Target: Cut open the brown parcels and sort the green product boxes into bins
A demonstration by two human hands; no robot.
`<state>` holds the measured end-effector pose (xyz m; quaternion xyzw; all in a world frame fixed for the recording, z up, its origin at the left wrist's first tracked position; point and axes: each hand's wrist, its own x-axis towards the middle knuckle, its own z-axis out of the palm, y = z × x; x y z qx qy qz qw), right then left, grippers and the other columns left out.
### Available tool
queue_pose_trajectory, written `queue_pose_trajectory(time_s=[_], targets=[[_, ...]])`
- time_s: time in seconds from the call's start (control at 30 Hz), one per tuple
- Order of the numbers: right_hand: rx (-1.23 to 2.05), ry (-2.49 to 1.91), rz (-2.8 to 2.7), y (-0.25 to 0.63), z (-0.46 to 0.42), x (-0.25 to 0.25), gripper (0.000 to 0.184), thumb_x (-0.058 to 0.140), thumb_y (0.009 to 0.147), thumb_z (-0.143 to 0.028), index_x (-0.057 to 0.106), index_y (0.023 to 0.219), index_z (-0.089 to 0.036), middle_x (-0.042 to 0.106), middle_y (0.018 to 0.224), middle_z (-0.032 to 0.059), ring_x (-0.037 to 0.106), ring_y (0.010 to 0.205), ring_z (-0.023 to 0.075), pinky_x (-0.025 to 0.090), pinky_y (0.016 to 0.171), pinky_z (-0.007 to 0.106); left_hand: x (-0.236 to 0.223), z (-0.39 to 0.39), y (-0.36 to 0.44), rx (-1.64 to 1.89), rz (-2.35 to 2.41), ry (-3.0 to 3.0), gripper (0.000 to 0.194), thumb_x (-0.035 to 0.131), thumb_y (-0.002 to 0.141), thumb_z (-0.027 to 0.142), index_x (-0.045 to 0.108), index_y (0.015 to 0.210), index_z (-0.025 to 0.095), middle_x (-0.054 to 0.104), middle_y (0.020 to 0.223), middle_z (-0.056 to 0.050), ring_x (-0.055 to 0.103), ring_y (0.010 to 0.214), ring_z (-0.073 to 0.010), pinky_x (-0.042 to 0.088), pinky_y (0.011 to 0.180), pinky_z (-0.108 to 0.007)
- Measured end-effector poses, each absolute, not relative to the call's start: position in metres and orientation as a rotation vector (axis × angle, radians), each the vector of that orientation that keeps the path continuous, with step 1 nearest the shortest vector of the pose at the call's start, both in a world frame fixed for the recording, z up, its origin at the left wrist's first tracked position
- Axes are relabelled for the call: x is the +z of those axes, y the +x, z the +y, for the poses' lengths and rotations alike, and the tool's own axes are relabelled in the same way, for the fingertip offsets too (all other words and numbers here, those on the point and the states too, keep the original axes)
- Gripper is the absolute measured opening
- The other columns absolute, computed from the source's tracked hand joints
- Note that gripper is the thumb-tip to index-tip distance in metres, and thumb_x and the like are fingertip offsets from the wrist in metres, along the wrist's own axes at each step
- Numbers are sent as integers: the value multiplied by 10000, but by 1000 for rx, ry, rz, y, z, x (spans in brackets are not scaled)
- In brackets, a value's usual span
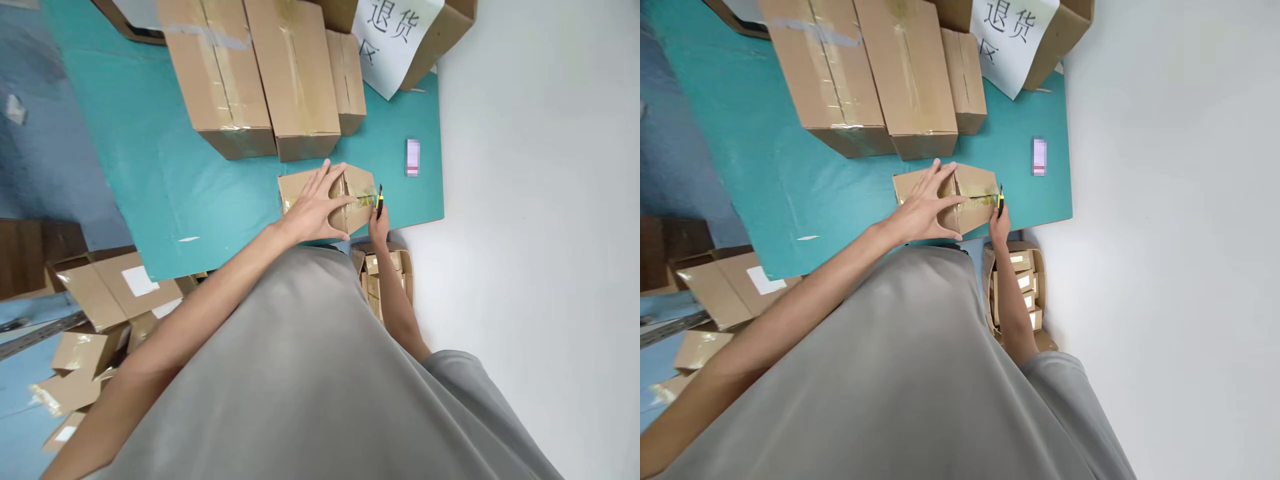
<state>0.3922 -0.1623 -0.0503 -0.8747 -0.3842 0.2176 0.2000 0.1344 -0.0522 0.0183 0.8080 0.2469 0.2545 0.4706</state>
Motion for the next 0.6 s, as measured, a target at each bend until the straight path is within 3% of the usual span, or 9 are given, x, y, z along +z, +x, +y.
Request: queue_pose_trajectory(time_s=[0.13, 0.27, 0.33, 0.5, 0.6], targets=[[551, -2446, -1047, 410, -172, -30, 669, 319, 1160, -611, 614, 1553, -157, 747, 1441, 240, 708, 1395, 340, 531, 1227, 525, 14, -48, 166, 607, 685, 1893, 964, 1035, 622, 820, 796, 1405, 310, 212, 1936, -57, 35, 1778, -621, 69, 1380, -883], [697, -2357, -1000, 404, -205, 25, 703, 352, 1143, -686, 574, 1600, -200, 832, 1239, 159, 825, 948, 316, 641, 1013, 498, 10, -51, 196, 608, 724, 1925, 1119, 994, 635, 874, 686, 1582, 363, 251, 1927, -57, 59, 1777, -615, 36, 1379, -877], [780, -2312, -1001, 391, -221, 55, 725, 389, 1141, -705, 512, 1678, -234, 849, 1212, 128, 818, 848, 305, 657, 952, 489, 7, -51, 209, 616, 723, 1944, 1255, 972, 640, 898, 569, 1698, 358, 275, 1917, -88, 69, 1774, -615, 28, 1380, -870], [889, -2339, -1110, 362, -234, 95, 758, 417, 1152, -670, 354, 1823, -323, 851, 1234, 116, 836, 1048, 379, 655, 971, 522, 3, -49, 228, 639, 693, 1963, 1502, 986, 595, 895, 371, 1816, 274, 180, 1937, -179, 49, 1776, -613, -21, 1409, -803], [786, -2365, -1198, 359, -229, 97, 716, 402, 1168, -610, 348, 1832, -347, 847, 1247, 104, 815, 1120, 382, 644, 982, 507, 4, -51, 235, 639, 689, 1946, 1488, 1000, 599, 855, 372, 1811, 263, 173, 1937, -191, 41, 1780, -605, -34, 1416, -787]])
